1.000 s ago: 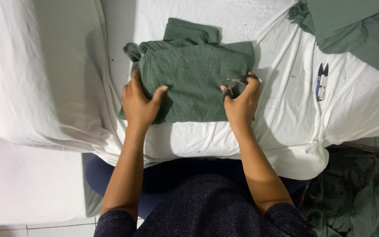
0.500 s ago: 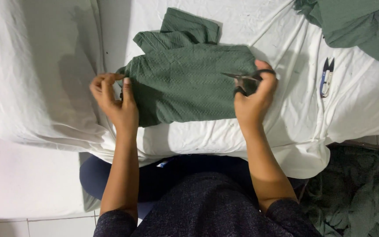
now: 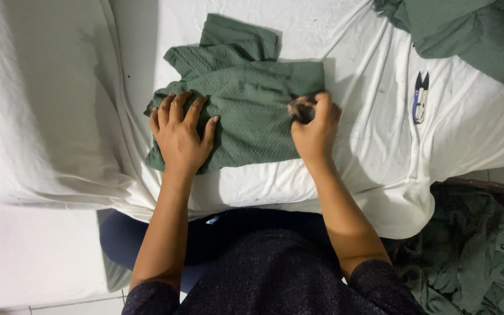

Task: Trimming loose threads and excess fabric from a green garment using scissors

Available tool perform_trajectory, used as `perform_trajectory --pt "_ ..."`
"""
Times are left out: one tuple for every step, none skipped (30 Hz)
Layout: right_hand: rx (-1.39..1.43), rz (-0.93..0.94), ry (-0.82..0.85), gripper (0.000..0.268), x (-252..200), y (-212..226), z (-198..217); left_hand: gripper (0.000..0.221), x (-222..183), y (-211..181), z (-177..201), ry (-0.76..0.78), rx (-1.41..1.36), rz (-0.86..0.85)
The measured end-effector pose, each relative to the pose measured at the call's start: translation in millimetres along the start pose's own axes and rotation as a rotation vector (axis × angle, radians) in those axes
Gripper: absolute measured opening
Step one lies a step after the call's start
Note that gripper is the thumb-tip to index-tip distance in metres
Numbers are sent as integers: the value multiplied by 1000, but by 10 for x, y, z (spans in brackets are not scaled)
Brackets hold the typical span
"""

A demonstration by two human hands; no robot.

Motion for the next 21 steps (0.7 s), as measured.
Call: perform_trajectory --pt "-21 -15 -28 54 47 7 18 34 -28 32 -27 -30 8 -17" --pt "-18 -11 -31 54 162 106 37 34 -38 29 -32 -35 9 -17" --pt "50 -25 12 49 280 203 56 30 -46 22 -31 -76 17 -27" --pt "116 -42 57 44 382 302 82 26 -67 13 -28 -113 25 -35" --pt "118 -41 57 44 488 335 47 26 -58 -26 14 -114 26 -35" --pt "167 28 174 47 597 379 -3 26 -49 -66 59 -118 39 -44" --pt "215 98 290 50 703 427 -51 26 -40 -105 107 -122 51 -54" --pt "218 104 289 50 687 355 -224 26 -44 -102 109 -128 55 -52" --pt "162 141 417 56 668 290 -412 26 -48 -96 111 -133 44 -55" --pt "104 179 546 63 642 223 -600 26 -58 -93 113 -137 33 -56" --pt "107 185 545 63 621 239 -600 26 -86 -50 56 -142 36 -54" --pt "130 152 511 56 606 251 -602 30 -106 1 -2 -167 -18 5" --pt "154 119 478 51 592 261 -608 37 -123 56 -62 -191 -72 63" --pt "159 125 481 51 578 315 -477 37 -147 45 -20 -195 -67 68" --pt "253 34 432 50 568 358 -347 60 -171 49 14 -173 -49 209" --pt "345 -61 383 48 542 391 -210 84 -206 49 46 -147 -32 350" --pt "349 -60 388 48 492 326 -146 84 -249 11 121 -146 -28 354" --pt "216 92 336 60 451 277 -84 96 -277 -15 195 -84 -42 400" --pt "84 242 282 75 404 226 -25 109 -309 -42 266 -22 -57 446" --pt "91 236 296 75 369 259 2 109 -318 -48 262 -12 -49 456" --pt "18 271 341 74 326 297 26 108 -332 -55 258 -8 -133 438"
Point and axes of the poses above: each hand's wrist, its own x-axis towards the middle knuckle, its own z-axis out of the back of the hand, y = z × x, the point moved 1 cm from there along x, towards the middle knuckle, and after that the axes turned 3 degrees about -x, right-handed, at the moved point
